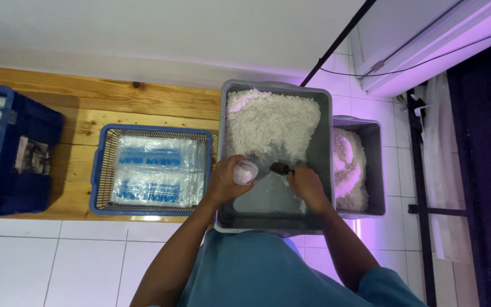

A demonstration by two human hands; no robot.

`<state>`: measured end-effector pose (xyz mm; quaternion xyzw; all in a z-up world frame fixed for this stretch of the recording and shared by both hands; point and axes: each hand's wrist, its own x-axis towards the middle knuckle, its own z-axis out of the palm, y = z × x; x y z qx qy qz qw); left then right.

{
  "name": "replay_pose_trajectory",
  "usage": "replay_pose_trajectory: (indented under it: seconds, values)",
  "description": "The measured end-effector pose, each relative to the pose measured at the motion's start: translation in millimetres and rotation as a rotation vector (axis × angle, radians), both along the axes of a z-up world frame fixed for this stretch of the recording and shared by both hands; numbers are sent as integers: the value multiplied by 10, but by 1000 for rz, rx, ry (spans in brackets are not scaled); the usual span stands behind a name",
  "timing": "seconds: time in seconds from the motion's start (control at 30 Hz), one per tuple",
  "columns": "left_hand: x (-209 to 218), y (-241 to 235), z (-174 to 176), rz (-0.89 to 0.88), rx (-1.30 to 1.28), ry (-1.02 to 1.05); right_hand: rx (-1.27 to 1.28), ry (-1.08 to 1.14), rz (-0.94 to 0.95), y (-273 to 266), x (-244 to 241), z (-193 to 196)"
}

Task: The person uses a scoop to measure white crystalline salt into a small plastic cup, transfers the salt into a plastic bag, and then places the bag into a blue crate.

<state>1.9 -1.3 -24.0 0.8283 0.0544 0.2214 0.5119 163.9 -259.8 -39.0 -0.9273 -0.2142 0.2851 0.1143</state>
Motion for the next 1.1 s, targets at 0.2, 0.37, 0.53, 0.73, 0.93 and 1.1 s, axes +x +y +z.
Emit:
replay_pose_trajectory:
  seconds: [0.2, 0.37, 0.53, 0.73, 0.93, 1.1]
  values:
    - [-15, -7, 75, -4, 34, -11, 119, 62, -116, 836, 52, -332]
    - [-3, 0, 2, 12, 89, -24, 183, 20, -180, 1115, 204, -440]
    - [-52, -33, 69, 24, 81, -26, 365, -19, -126, 625, 164, -418]
    - [-34, -20, 165, 25, 59, -23, 395, -127, -109, 94, 394, -197]
    - [-26, -15, 99, 8, 30, -40, 443, -185, 22, -156, 454, 802]
    - [-18, -7, 79, 6, 62, -57, 385, -163, 152, 110, 205, 1726]
